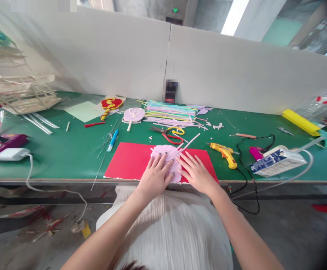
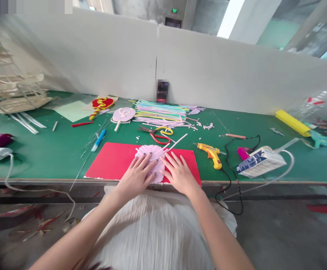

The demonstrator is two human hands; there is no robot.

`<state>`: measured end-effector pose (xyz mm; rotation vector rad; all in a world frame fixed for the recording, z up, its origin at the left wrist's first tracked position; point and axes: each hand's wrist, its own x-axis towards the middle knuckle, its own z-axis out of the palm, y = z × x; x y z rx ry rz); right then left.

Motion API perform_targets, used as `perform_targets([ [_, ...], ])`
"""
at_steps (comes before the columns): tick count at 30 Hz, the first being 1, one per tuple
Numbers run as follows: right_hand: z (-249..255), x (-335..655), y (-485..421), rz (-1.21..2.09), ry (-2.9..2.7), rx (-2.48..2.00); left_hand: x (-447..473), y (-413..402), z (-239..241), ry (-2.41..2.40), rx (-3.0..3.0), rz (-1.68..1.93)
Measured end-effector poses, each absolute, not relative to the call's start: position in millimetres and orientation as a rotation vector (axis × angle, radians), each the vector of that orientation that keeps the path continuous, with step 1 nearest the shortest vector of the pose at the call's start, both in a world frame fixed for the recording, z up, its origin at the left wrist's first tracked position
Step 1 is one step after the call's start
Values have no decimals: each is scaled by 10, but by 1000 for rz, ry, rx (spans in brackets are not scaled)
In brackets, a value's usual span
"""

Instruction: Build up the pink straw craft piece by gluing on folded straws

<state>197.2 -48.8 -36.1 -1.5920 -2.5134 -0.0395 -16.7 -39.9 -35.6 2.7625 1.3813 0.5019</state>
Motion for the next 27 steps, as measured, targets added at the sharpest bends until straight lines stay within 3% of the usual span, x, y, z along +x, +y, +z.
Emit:
perform_targets([
  [27,-399,1965,-488,-85,-2501,-1572,-152,-416,-316,1406,2770,464],
])
